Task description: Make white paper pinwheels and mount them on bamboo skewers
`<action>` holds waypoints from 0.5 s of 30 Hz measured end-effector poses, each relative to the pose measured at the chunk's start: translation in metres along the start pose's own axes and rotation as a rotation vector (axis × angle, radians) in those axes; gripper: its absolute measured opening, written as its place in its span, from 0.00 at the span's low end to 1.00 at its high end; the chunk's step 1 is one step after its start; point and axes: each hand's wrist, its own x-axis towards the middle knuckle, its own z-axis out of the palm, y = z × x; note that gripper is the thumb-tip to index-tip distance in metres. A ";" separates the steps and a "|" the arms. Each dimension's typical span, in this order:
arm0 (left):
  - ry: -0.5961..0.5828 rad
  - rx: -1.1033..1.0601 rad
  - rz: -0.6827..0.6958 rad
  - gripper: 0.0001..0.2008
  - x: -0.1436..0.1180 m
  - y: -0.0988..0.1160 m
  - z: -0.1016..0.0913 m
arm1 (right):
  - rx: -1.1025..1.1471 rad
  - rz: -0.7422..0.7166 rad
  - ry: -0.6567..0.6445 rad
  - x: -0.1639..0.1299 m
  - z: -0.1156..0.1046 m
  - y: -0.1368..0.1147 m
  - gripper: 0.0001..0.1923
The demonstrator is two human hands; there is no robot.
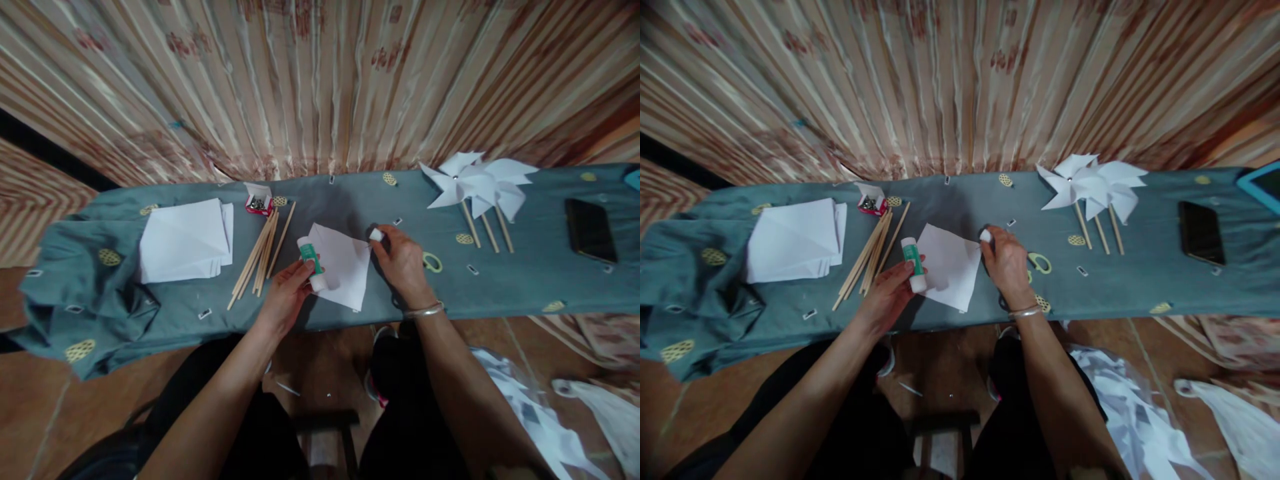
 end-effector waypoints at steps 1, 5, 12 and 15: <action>-0.012 0.015 -0.002 0.17 0.000 -0.001 0.001 | -0.044 -0.031 0.001 0.002 0.000 0.001 0.16; -0.082 0.105 -0.003 0.17 -0.004 -0.004 0.005 | 0.022 -0.035 0.032 0.004 -0.003 -0.008 0.20; -0.254 0.288 -0.038 0.14 -0.016 -0.016 0.010 | 1.054 0.365 -0.565 -0.028 -0.008 -0.047 0.24; -0.286 0.306 -0.030 0.13 -0.018 -0.023 0.010 | 1.170 0.463 -0.630 -0.040 -0.006 -0.053 0.20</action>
